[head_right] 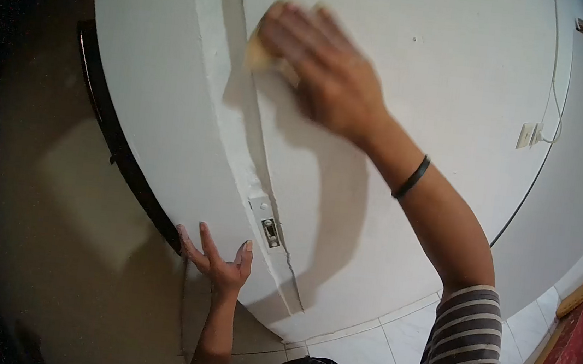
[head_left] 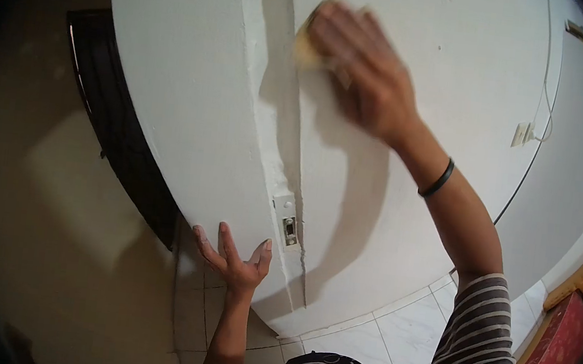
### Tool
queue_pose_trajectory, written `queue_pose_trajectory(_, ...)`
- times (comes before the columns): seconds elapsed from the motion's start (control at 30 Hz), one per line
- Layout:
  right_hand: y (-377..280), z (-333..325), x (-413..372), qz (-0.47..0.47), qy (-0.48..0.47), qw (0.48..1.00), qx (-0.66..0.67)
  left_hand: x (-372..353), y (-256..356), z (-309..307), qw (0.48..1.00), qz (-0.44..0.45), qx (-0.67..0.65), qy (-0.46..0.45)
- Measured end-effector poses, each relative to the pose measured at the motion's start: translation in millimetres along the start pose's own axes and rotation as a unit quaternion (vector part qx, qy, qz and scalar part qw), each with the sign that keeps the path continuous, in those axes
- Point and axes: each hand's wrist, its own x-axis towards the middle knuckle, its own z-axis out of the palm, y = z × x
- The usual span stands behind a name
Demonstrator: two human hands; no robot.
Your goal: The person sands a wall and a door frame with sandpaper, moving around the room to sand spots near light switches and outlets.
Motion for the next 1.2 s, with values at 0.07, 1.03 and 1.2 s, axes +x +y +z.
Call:
queue_pose_trajectory(0.07,5.5,3.2,7.4,0.037,0.054,0.997,-0.028,9.7,-4.1,-5.7,0.998,-0.018,-0.052,0.003)
queue_pose_trajectory(1.03,-173.0,63.2,6.9,-0.021,-0.146,0.988,0.053,22.0,-47.3,-0.5,0.928,-0.135,-0.344,-0.036)
queue_pose_trajectory(1.2,-125.0,60.3,45.0,0.116,0.006,0.992,-0.048,20.6,-49.3,-2.8,0.922,-0.136,-0.357,-0.054)
